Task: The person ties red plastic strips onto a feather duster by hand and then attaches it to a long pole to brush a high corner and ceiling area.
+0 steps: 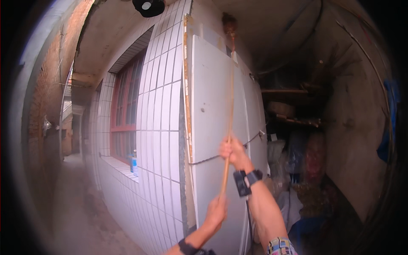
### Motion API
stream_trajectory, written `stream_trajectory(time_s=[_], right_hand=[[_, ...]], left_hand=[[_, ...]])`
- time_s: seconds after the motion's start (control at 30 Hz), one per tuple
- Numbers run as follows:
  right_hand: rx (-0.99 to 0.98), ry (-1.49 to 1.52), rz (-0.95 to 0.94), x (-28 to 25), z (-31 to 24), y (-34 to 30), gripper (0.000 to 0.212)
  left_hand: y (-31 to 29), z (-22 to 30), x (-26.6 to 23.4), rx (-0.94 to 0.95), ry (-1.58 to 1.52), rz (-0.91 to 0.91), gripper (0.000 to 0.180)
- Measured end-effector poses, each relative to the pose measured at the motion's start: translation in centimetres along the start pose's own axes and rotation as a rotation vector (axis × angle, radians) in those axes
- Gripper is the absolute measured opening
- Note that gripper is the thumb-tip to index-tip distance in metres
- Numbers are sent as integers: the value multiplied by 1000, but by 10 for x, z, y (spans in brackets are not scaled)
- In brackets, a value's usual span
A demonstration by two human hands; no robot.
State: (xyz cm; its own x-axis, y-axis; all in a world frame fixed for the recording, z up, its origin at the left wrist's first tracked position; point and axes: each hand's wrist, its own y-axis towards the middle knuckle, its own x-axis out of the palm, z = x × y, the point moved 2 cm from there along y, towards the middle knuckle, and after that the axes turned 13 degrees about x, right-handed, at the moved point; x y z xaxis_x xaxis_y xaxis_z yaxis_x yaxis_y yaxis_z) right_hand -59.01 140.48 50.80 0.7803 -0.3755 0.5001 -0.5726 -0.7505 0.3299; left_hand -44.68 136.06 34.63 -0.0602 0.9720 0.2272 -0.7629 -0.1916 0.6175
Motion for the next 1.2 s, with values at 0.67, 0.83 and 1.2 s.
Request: stream_trajectory(time_s=[0.67,0.83,1.2], right_hand=[[-29,-139,165,39,61,-34,39],[-67,-221,178,52,61,-58,41],[-67,-328,187,46,58,-73,41]], left_hand=[[-66,14,-32,-140,-93,3,28],[-79,4,-17,-47,-19,94,28],[-67,-47,6,77,14,185,35]])
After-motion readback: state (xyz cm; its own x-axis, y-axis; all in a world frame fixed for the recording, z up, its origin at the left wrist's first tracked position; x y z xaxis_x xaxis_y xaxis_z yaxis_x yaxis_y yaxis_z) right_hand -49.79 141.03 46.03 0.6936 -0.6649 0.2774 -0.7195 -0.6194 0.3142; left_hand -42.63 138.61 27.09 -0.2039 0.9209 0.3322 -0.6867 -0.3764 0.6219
